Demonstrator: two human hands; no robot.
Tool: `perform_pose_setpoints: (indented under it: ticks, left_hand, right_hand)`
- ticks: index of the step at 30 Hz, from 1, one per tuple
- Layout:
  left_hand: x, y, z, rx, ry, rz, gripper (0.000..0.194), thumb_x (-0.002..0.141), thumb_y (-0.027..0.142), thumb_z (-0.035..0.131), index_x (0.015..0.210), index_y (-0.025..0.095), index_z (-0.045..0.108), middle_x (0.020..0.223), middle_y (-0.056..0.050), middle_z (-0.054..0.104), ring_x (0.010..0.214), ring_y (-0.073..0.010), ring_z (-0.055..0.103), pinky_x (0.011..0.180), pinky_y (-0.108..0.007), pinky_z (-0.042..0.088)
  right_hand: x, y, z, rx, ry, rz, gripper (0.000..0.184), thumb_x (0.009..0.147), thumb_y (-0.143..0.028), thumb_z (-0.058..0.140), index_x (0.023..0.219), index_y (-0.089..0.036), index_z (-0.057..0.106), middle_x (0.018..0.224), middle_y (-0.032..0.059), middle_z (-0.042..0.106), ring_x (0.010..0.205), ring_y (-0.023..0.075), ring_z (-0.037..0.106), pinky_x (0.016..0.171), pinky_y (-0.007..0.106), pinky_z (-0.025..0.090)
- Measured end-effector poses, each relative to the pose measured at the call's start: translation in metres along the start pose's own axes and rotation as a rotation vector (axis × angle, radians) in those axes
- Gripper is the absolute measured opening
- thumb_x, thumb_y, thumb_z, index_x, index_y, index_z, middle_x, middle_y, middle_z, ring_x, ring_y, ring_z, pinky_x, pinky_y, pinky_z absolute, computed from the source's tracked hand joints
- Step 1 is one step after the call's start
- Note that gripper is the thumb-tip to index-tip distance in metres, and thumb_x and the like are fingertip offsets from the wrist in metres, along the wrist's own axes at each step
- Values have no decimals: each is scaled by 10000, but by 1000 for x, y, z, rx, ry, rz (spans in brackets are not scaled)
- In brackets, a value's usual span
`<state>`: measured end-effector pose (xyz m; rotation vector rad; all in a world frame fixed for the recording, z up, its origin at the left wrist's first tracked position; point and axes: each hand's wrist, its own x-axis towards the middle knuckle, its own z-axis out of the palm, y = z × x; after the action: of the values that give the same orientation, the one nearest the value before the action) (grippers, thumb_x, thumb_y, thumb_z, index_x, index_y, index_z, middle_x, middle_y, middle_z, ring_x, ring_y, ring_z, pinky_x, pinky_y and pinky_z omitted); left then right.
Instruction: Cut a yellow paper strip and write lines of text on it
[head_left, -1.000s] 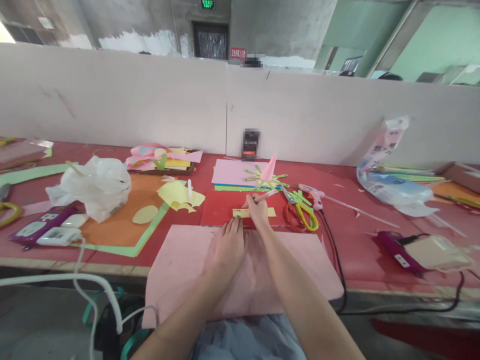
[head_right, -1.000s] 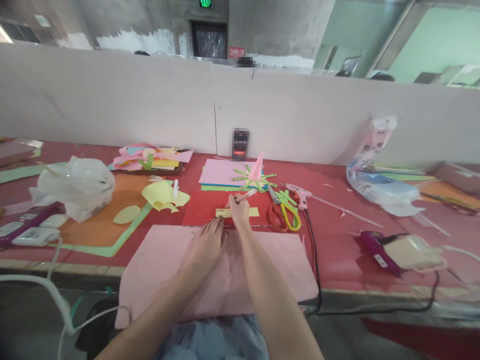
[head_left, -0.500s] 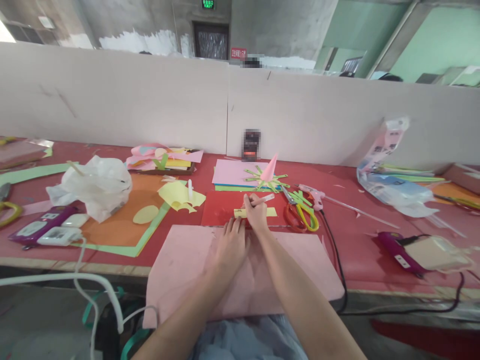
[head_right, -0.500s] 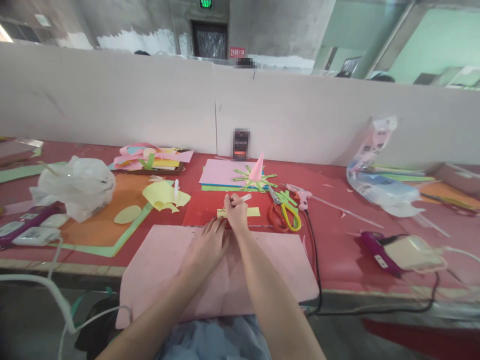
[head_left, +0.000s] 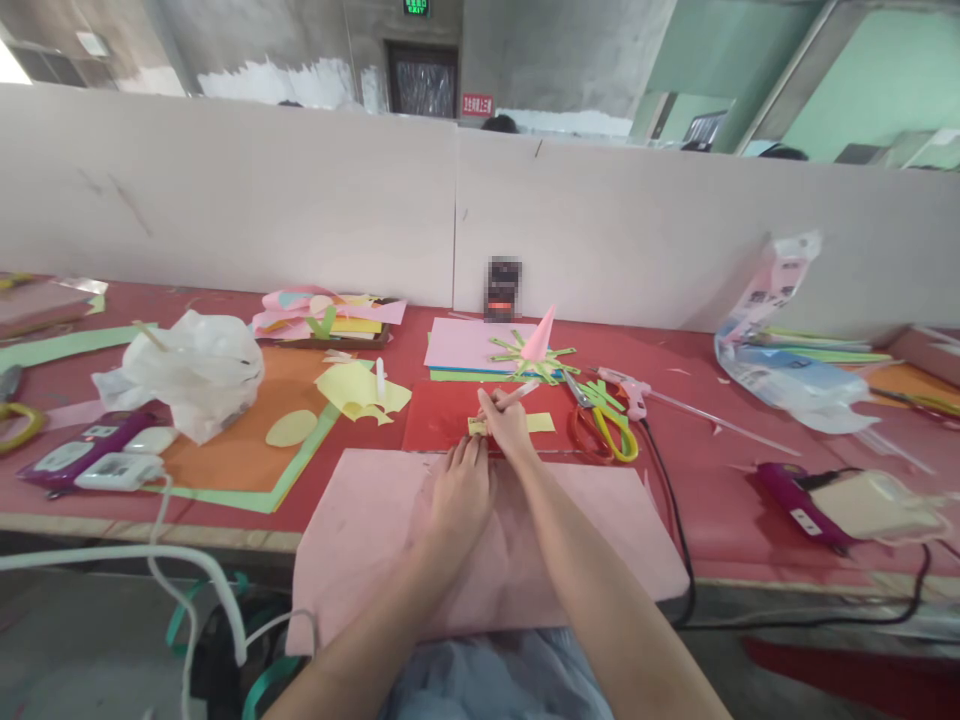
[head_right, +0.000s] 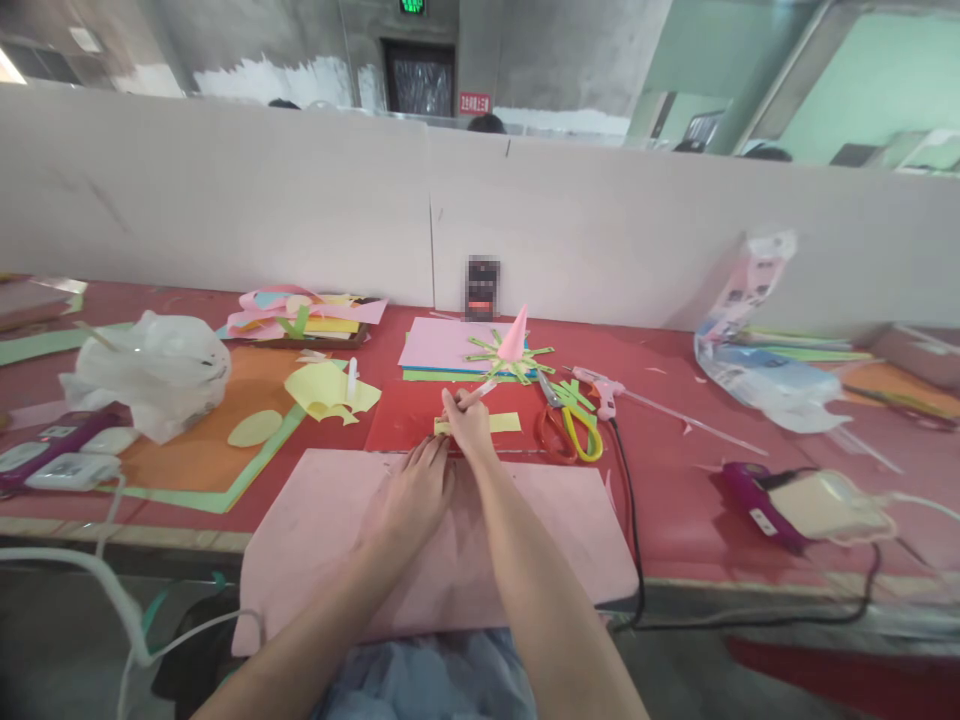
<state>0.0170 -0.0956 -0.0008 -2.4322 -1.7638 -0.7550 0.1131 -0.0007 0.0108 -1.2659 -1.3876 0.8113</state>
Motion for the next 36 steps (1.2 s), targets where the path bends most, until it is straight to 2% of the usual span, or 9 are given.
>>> perform_pose_setpoints:
  ticks: [5,9,13,20,26,36]
  left_hand:
    - [-2,-1,-1,39,0,-13,341,848,103,390,1149,72,546,1195,-153,583,1137,-237,516,991,-368,381]
    - [-2,1,-4,69,-4,-33,350,848,99,386,1157,81,547,1191,-142,591,1126,-234,528,967,-358,405]
    - [-1,1,-6,71,0,-38,339,848,102,383,1139,94,558,1165,-134,606,1105,-232,538,949,-363,415]
    - [-1,0,-7,47,16,-20,318,840,103,389,1106,101,563,1133,-144,612,1070,-241,551,915,-384,429]
    - [0,1,-5,46,8,-19,314,849,115,394,1116,86,556,1140,-143,609,1090,-244,535,930,-384,413]
    - [-1,-1,-5,42,8,-15,312,846,105,388,1109,102,557,1145,-142,604,1090,-247,536,923,-395,417]
  right_hand:
    - [-2,-2,1,-46,-37,-12,375,765,-478,510,554,-221,336,459,-38,504,565,183,654,412,187,368]
    - [-3,-3,1,-64,-36,-17,336,775,-439,487,565,-221,343,480,-41,519,598,184,663,444,191,386]
    - [-4,-3,0,-114,-42,-49,333,786,-424,471,564,-223,326,445,-58,445,626,180,667,462,188,374]
    - [-3,0,1,-112,-48,-33,298,777,-393,461,570,-224,328,463,-59,455,615,169,652,474,192,376]
    - [-2,-1,0,-185,7,-60,293,776,-371,452,557,-220,329,492,-43,530,572,150,618,500,200,373]
    - [-3,0,1,-129,-38,-26,278,762,-379,471,564,-223,352,456,-55,468,574,159,628,470,195,369]
